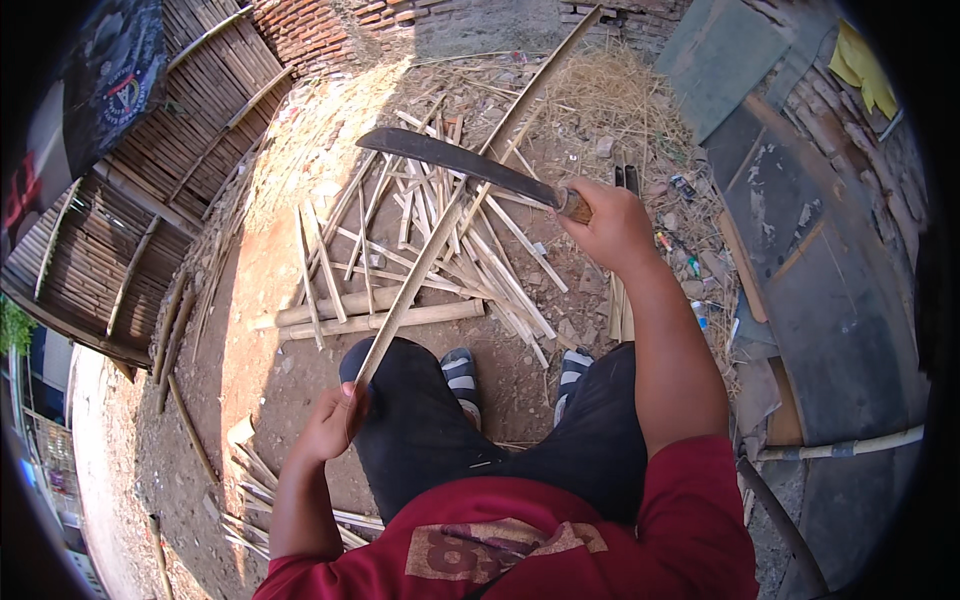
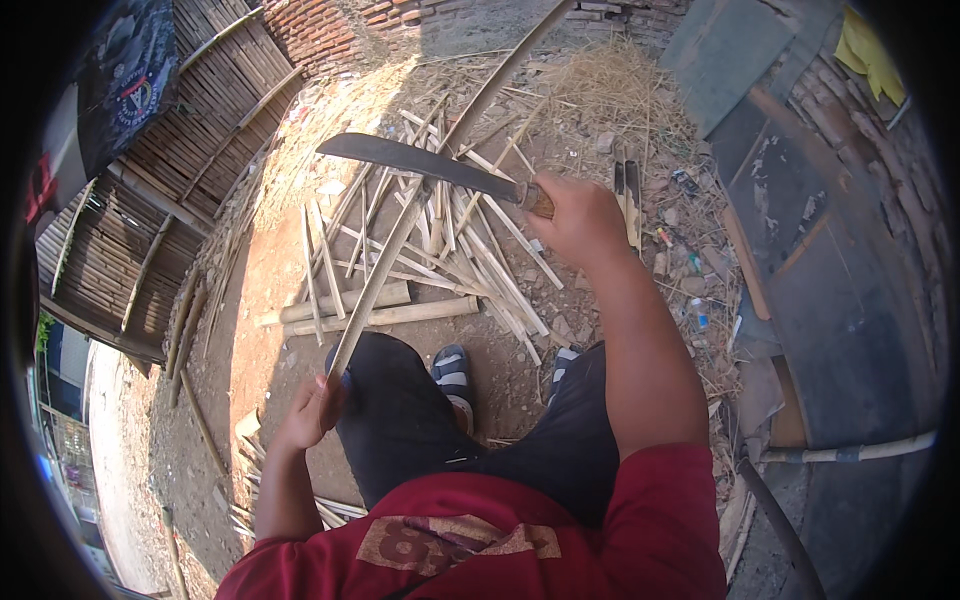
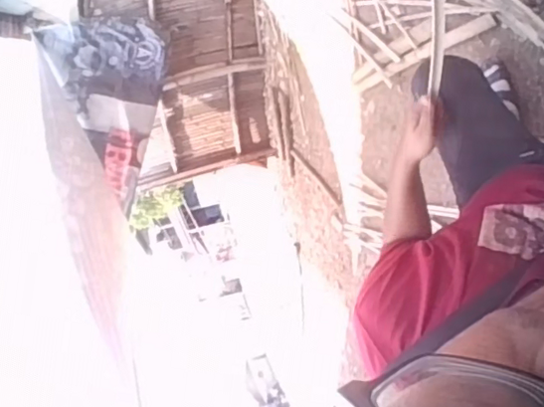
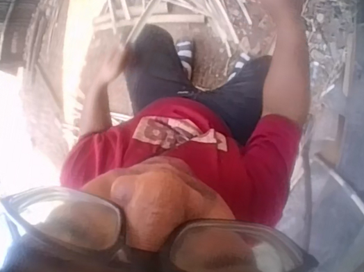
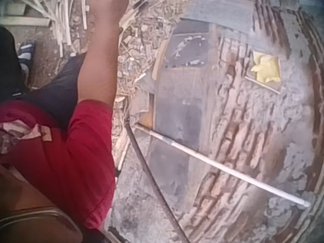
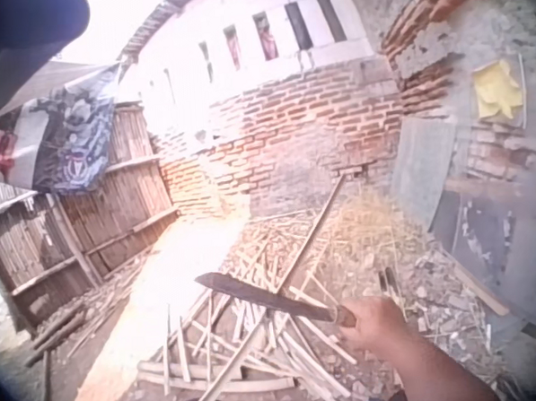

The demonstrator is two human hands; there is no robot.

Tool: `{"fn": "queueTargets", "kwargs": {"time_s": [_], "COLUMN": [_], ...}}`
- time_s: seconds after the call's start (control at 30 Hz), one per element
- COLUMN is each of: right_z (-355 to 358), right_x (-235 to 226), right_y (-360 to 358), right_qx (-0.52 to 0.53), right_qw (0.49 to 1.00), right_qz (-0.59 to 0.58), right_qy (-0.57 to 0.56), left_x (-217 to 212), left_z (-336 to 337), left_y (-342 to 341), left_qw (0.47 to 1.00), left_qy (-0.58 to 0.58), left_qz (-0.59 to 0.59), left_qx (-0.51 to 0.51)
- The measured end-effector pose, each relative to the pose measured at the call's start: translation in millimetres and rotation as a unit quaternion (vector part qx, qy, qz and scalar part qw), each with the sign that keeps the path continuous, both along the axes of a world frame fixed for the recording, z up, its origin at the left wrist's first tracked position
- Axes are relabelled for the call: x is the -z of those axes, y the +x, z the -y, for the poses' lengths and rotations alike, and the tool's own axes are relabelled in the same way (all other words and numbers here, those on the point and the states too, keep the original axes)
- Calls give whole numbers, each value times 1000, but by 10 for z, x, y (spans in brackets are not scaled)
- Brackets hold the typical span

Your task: The person strips thin layers from a piece of bamboo using a large knife and a hammer to split the wood.

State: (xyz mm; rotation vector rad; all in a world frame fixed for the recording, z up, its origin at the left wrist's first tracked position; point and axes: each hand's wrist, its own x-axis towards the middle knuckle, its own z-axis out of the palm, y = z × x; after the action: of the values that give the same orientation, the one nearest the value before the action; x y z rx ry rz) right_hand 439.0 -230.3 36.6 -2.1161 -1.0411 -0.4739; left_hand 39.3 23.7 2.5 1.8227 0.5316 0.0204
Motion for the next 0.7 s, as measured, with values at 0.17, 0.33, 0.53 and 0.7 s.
{"fn": "queueTargets", "kwargs": {"time_s": [0.17,0.33,0.53,0.7], "right_z": [-35,-4,-7,-66], "right_x": [1,-1,31,12], "right_y": [-86,30,-1,-38], "right_qx": [-99,-62,-51,-125], "right_qw": [991,995,997,982], "right_qz": [94,78,50,137], "right_qy": [-11,-6,-27,-33], "left_x": [-131,-96,-112,-12], "left_z": [52,-42,17,29], "left_y": [-89,-336,-360,-418], "left_qw": [993,988,995,998], "left_qy": [-84,-125,-51,-22], "left_qz": [-88,-85,-83,-53], "left_qx": [8,11,7,-11]}}
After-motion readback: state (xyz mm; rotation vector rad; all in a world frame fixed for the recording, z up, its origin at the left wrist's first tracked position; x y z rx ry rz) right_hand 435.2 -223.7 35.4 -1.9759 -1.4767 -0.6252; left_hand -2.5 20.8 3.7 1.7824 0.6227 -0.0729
